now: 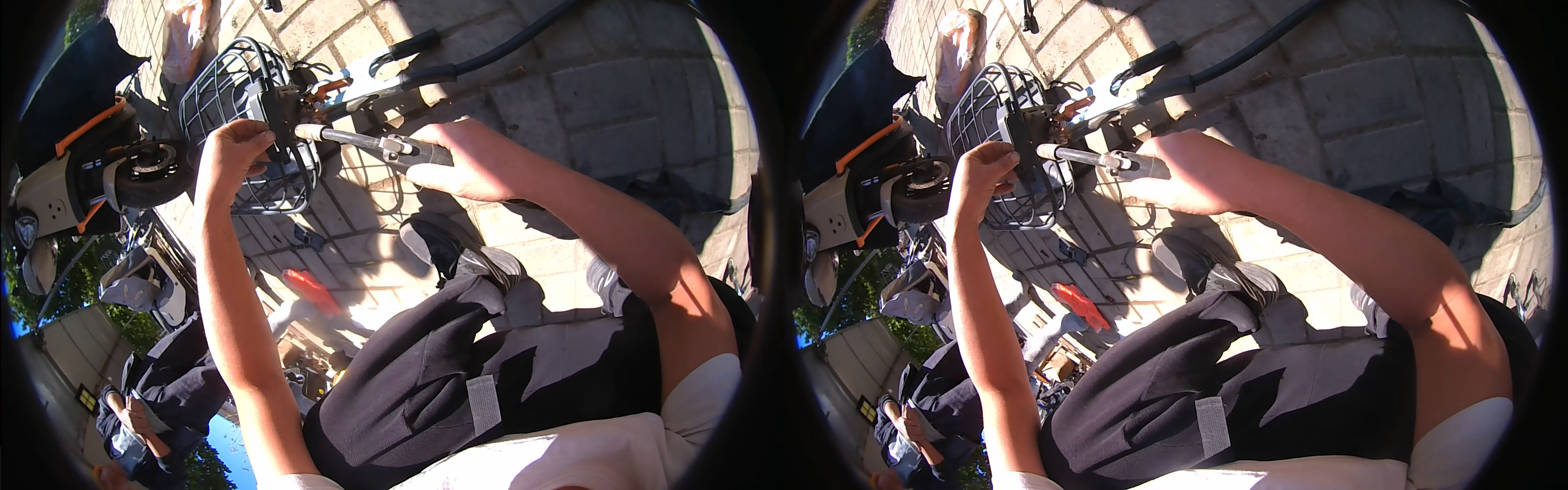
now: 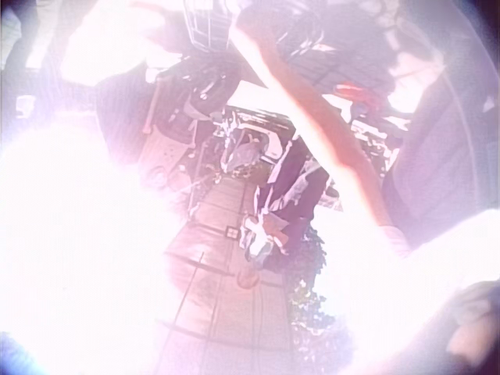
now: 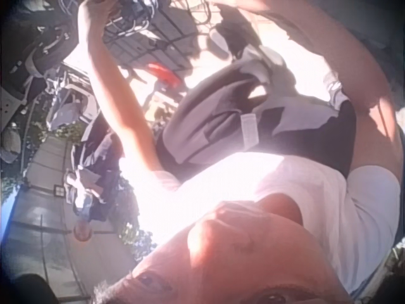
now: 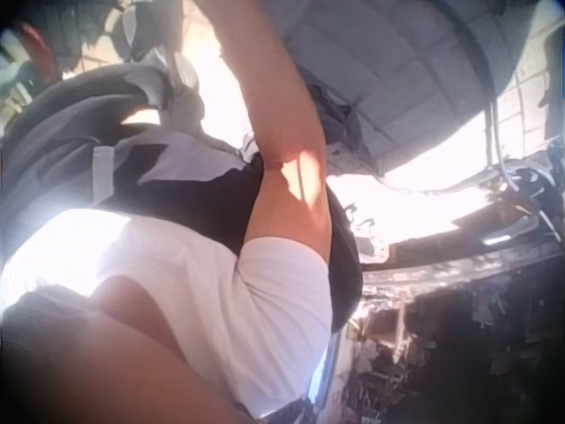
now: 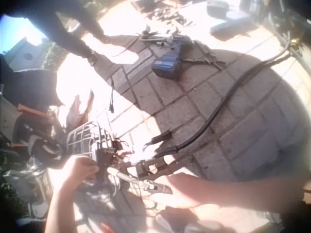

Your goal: The person removes a plastic bag from a bicycle basket, then uses a welding torch to heat and join metal parts on the basket. The person holds the basket with one hand and the torch with the other, producing smoke as the metal is heated.

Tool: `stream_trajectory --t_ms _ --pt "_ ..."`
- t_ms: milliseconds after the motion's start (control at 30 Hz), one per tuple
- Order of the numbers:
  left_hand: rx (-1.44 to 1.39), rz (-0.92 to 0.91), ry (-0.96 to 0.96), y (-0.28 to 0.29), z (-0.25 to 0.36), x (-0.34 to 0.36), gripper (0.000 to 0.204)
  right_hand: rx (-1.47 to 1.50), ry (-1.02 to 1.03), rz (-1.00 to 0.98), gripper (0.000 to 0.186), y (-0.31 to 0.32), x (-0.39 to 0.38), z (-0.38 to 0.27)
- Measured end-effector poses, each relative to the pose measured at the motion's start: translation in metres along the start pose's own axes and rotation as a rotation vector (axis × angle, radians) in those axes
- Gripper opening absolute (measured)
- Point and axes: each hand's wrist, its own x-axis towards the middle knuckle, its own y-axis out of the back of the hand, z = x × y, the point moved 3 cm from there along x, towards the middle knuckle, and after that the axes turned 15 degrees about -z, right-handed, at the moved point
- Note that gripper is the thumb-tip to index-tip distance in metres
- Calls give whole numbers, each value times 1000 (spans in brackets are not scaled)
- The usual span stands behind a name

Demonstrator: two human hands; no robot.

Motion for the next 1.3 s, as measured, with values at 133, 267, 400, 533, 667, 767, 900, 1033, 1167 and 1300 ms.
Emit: stream_trajectory --t_ms 133,267,400,533,667,767,900,1033,1167,1300 --pt "22 0 -4 1 0 0 15 87 12 12 46 6 0 -1" --pt "7 -4 -3 1 0 0 16 55 24 78 41 14 3 -1" --pt "18 7 -1 1 -1 0 17 82 38 102 41 16 5 -1" --pt "-2 -7 -2 2 -1 1 18 127 63 104 39 14 7 -1" --pt "21 -4 -13 3 -1 2 18 151 104 132 38 11 11 2" --pt "16 -2 -16 2 -1 1 18 161 112 152 38 10 17 7" --pt "18 -5 -16 2 -1 1 18 217 157 180 35 12 26 8" --pt "7 -11 -12 2 0 1 18 224 134 180 33 17 31 2" --pt "25 -7 -15 1 2 0 18 94 247 262 35 18 30 -9" --pt "26 -16 -17 1 2 -1 18 46 238 342 35 13 32 -8"
